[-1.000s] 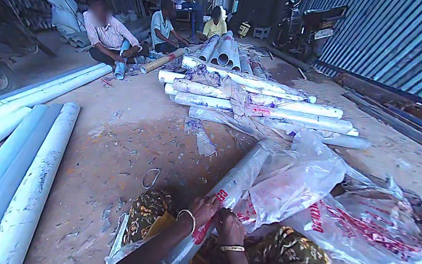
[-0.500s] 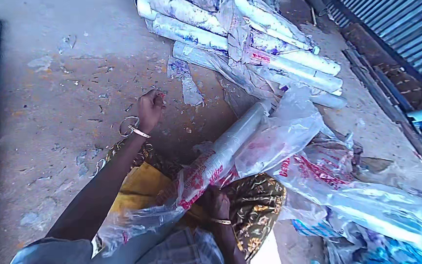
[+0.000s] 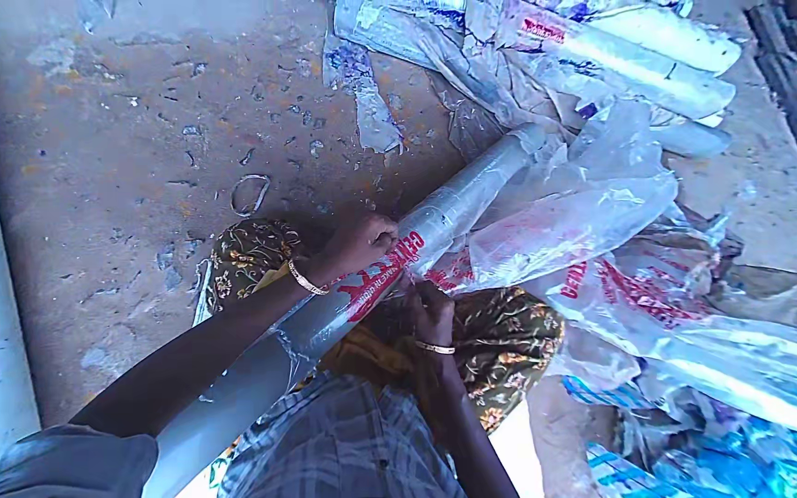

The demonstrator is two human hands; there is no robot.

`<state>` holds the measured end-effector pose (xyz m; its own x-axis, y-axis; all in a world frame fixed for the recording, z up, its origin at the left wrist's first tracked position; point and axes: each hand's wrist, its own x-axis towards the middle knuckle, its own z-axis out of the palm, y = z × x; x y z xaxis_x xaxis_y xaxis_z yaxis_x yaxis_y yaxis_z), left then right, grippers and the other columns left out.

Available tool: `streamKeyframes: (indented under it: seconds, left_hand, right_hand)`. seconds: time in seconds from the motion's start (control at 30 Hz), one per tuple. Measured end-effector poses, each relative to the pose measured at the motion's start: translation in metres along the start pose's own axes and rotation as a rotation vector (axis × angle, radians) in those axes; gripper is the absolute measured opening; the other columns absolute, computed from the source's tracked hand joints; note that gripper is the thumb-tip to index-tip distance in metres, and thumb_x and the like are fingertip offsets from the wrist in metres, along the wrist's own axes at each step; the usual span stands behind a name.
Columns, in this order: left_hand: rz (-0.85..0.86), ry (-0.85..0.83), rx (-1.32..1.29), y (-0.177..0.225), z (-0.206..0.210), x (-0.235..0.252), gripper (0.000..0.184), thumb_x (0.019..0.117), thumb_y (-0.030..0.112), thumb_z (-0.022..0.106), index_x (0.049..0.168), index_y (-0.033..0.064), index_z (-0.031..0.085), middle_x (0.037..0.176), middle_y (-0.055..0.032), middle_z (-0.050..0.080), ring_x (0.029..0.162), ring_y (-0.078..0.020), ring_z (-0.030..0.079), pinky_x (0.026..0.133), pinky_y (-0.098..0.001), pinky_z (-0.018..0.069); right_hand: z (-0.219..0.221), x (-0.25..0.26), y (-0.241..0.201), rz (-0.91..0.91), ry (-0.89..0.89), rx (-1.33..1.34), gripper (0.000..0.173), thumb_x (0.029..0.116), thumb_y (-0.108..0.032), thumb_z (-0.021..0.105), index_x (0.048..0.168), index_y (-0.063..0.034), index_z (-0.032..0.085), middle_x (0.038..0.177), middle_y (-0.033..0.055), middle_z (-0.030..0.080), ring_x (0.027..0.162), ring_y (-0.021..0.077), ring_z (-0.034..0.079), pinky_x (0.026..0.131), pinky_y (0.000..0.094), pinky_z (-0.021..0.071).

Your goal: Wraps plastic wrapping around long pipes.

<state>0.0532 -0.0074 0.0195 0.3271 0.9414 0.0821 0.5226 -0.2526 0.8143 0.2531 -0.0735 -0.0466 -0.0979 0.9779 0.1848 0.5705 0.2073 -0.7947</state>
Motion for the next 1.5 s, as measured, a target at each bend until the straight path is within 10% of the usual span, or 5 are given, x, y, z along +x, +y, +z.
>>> streamKeyframes:
  seconds: [0.27, 0.53, 0.9, 1.13, 1.5]
  left_hand:
    - [0.037, -0.059, 0.153, 0.007, 0.020, -0.006, 0.028, 0.0926, 0.011, 0.062, 0.069, -0.0049, 0.064, 0.066, -0.0163, 0.061, 0.066, -0.0306, 0.062, 0.064, -0.0485, 0.0468]
    - [-0.461, -0.483, 0.213, 0.076, 0.041, -0.020, 0.038, 0.1064, -0.001, 0.040, 0.141, -0.0126, 0.051, 0.137, -0.0317, 0.058, 0.134, -0.0421, 0.054, 0.115, -0.0503, 0.0377]
    - [-0.532, 0.244, -0.393, 0.058, 0.090, -0.042, 0.035, 0.1008, 0.005, 0.054, 0.132, -0.0123, 0.054, 0.108, -0.0100, 0.062, 0.085, -0.0001, 0.057, 0.073, -0.0167, 0.0470]
    - [-0.434, 0.050, -0.334, 0.010, 0.082, -0.050, 0.035, 0.1023, 0.008, 0.051, 0.136, 0.0014, 0.053, 0.104, 0.0085, 0.063, 0.073, 0.0066, 0.062, 0.061, -0.0129, 0.0535]
    - [-0.339, 0.053, -0.166, -0.010, 0.089, -0.053, 0.042, 0.1017, 0.014, 0.053, 0.140, -0.0026, 0.050, 0.113, -0.0036, 0.061, 0.080, 0.0037, 0.064, 0.066, -0.0156, 0.0562]
  right_hand:
    - [0.003, -0.010, 0.006, -0.067, 0.080, 0.008, 0.022, 0.0880, -0.008, 0.061, 0.073, 0.0066, 0.067, 0.062, 0.0106, 0.061, 0.056, 0.0123, 0.057, 0.058, 0.0284, 0.0493]
    - [0.002, -0.017, -0.005, 0.045, 0.072, 0.055, 0.018, 0.0857, -0.006, 0.063, 0.078, 0.0088, 0.070, 0.068, 0.0161, 0.067, 0.059, 0.0223, 0.063, 0.060, 0.0389, 0.0529]
    - [-0.153, -0.064, 0.016, 0.079, 0.311, -0.093, 0.020, 0.0908, -0.002, 0.060, 0.097, 0.0121, 0.073, 0.085, 0.0185, 0.074, 0.074, 0.0142, 0.071, 0.076, 0.0265, 0.0572]
    - [-0.299, -0.214, 0.063, 0.867, 0.519, -0.457, 0.023, 0.0995, -0.004, 0.054, 0.104, 0.0147, 0.066, 0.093, 0.0224, 0.070, 0.076, 0.0189, 0.068, 0.076, 0.0351, 0.0580]
    - [-0.207, -0.298, 0.109, 1.685, 0.202, -0.515, 0.036, 0.1081, -0.020, 0.048, 0.131, 0.0034, 0.064, 0.127, 0.0274, 0.067, 0.123, 0.0405, 0.063, 0.107, 0.0552, 0.0445]
